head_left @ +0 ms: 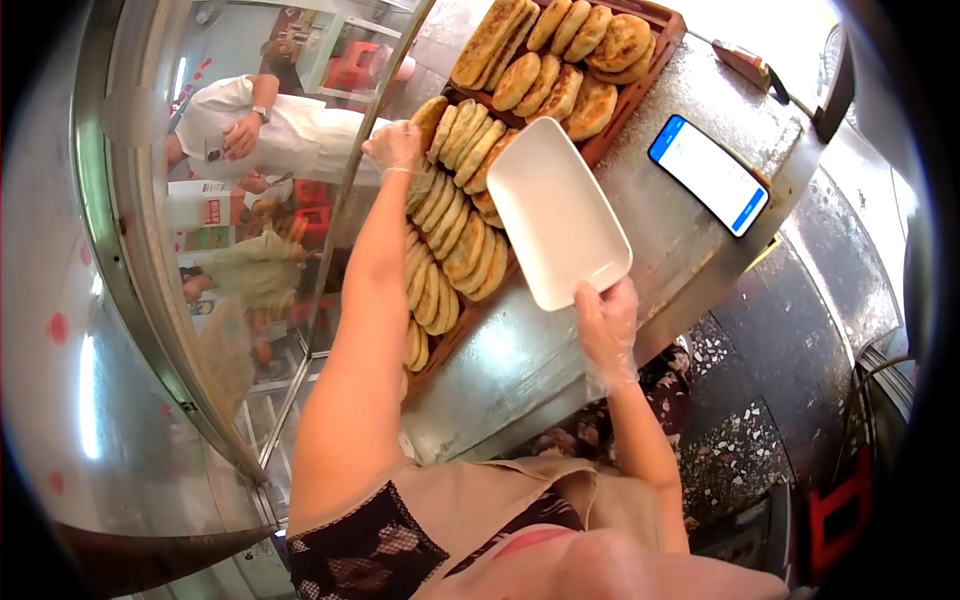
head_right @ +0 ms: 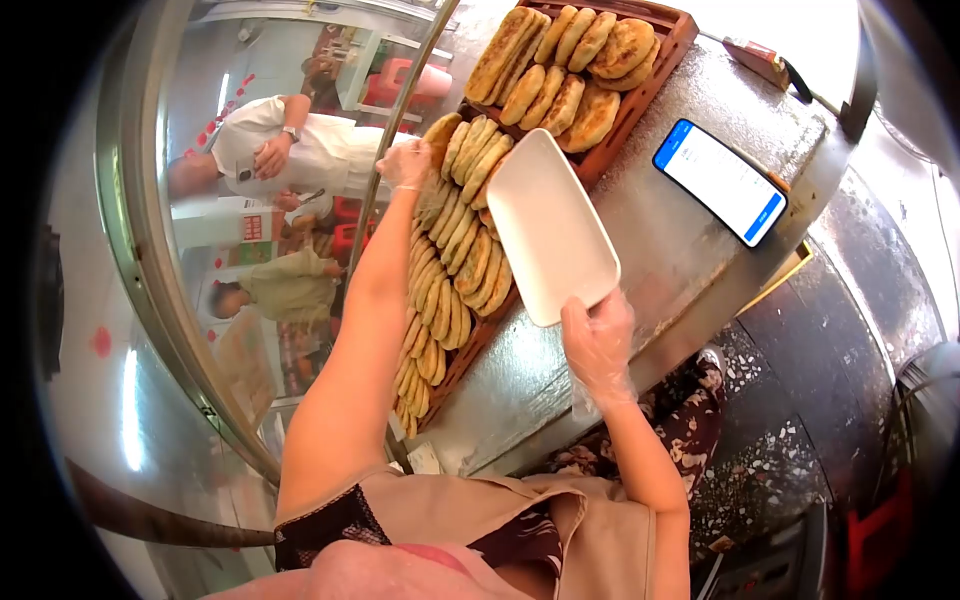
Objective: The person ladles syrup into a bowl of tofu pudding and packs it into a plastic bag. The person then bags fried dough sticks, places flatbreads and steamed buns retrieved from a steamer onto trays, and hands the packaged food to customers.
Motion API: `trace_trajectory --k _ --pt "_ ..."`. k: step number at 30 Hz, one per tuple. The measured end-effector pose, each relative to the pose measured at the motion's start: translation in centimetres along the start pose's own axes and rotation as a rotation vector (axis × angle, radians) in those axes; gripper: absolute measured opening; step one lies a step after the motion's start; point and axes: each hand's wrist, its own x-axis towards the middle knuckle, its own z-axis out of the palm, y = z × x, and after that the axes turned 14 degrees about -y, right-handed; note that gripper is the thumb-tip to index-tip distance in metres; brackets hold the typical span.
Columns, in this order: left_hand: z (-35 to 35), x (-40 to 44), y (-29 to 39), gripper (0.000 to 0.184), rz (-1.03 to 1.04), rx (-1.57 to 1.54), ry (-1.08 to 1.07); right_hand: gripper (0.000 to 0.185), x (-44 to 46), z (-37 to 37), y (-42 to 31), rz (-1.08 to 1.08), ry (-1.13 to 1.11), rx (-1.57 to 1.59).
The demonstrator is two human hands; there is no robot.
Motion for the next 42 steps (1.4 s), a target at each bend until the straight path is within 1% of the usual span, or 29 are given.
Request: trace_trajectory --k 2,3,5,7,9,10,11,12,13,14,15,16,17,18,19,21,24,25,26,28,29,31,34,37,38,39,40,41,42 --pt "-2.7 -2.0 -0.9 0.027 -0.026 -0.209 0.083 0.029 -0.1 0.8 -0.8 0.032 -0.034 -0.057" --pt "-3.9 -3.8 -1.0 0.027 -0.025 -0.219 0.082 0.03 -0.2 1.2 -1.2 0.06 -0.07 -0.109" --pt "-6.9 -9.0 -1.5 0.017 0.175 -0.247 0.338 0.032 -0.5 2.5 -1.8 0.072 -0.097 -0.074" --pt "-9.7 -15.4 -0.6 0.01 0.311 -0.243 0.386 0.034 -0.6 3.5 -1.6 0.103 -0.13 -0.066" --pt "-11.7 -21.1 1.0 0.01 0.528 -0.318 0.323 0.034 -2.0 4.2 -2.5 0.125 -0.07 -0.041" --pt "-11.9 -22.3 0.9 0.011 0.684 -0.315 0.165 0.033 -2.5 4.4 -2.9 0.145 -0.02 -0.01" --pt "-11.1 -22.4 0.8 0.012 0.894 -0.599 0.127 0.033 -3.1 4.1 -3.0 0.136 -0.026 -0.023" --pt "-10.0 -22.2 0.8 0.012 0.885 -0.607 0.154 0.032 -3.9 3.2 -3.0 0.15 -0.016 -0.256" --pt "-9.0 -21.4 0.6 0.018 0.787 -0.766 0.076 0.031 -4.2 2.1 -3.3 0.138 -0.006 -0.491" --pt "-8.8 -20.2 0.1 0.024 0.675 -0.921 0.023 0.03 -4.1 1.1 -2.4 0.11 -0.003 -0.502" --pt "-9.5 -19.7 -1.0 0.031 0.611 -0.877 0.012 0.029 -3.9 0.3 -1.1 0.076 -0.025 -0.518" --pt "-10.4 -19.8 -1.6 0.034 0.38 -0.824 0.042 0.028 -4.0 -0.4 -1.1 0.091 -0.097 -0.447" --pt "-11.1 -20.9 -2.2 0.034 0.22 -0.806 0.063 0.028 -3.7 -1.8 -0.1 -0.011 -0.211 -0.427" --pt "-11.5 -22.4 -2.8 0.034 0.164 -0.843 0.061 0.029 -4.5 -1.1 -1.6 -0.049 -0.182 -0.361" --pt "-11.8 -24.2 -3.4 0.034 0.174 -0.907 0.043 0.028 -4.9 -0.4 -1.7 -0.078 -0.107 -0.32" --pt "-12.0 -28.8 -3.8 0.034 0.207 -1.04 -0.016 0.028 -5.8 0.8 -3.3 0.012 -0.122 -0.102" --pt "-11.2 -35.9 -4.4 0.034 0.262 -1.225 -0.183 0.024 -7.7 1.5 -4.3 0.021 -0.074 -0.213" --pt "-11.2 -37.7 -4.7 0.034 0.279 -1.266 -0.238 0.021 -8.3 1.3 -4.0 -0.068 -0.144 -0.331" --pt "-11.2 -39.2 -4.8 0.034 0.289 -1.305 -0.295 0.021 -7.8 1.0 -3.7 -0.064 -0.149 -0.343" --pt "-11.3 -41.7 -5.4 0.034 0.313 -1.364 -0.398 0.021 -7.5 1.3 -2.8 0.075 -0.009 0.02" --pt "-11.5 -42.4 -5.9 0.034 0.33 -1.384 -0.438 0.021 -7.6 1.3 -2.7 0.083 -0.012 0.011" --pt "-12.3 -43.4 -7.1 0.034 0.37 -1.409 -0.5 0.023 -8.1 2.0 -2.5 0.051 -0.051 0.187" --pt "-15.3 -42.3 -9.8 0.034 0.448 -1.41 -0.52 0.024 -8.7 2.6 -2.9 0.029 -0.01 0.175" --pt "-19.9 -37.8 -13.0 0.034 0.505 -1.347 -0.406 0.018 -8.2 1.1 -1.0 -0.029 0.0 0.201" --pt "-21.2 -35.5 -13.4 0.034 0.519 -1.31 -0.367 0.011 -8.2 0.7 -1.5 0.052 0.028 0.043" --pt "-22.0 -32.8 -12.9 0.034 0.516 -1.272 -0.335 0.012 -9.9 3.1 -4.7 0.104 0.099 -0.062" --pt "-22.2 -30.1 -11.8 0.034 0.481 -1.224 -0.302 0.014 -10.4 2.8 -5.5 0.056 0.028 -0.217" --pt "-21.5 -26.9 -10.3 0.034 0.412 -1.164 -0.281 0.012 -9.7 1.7 -4.4 0.118 0.039 -0.169" --pt "-19.7 -23.6 -8.2 0.034 0.304 -1.081 -0.27 0.013 -9.2 2.4 -5.7 0.091 0.058 -0.268"
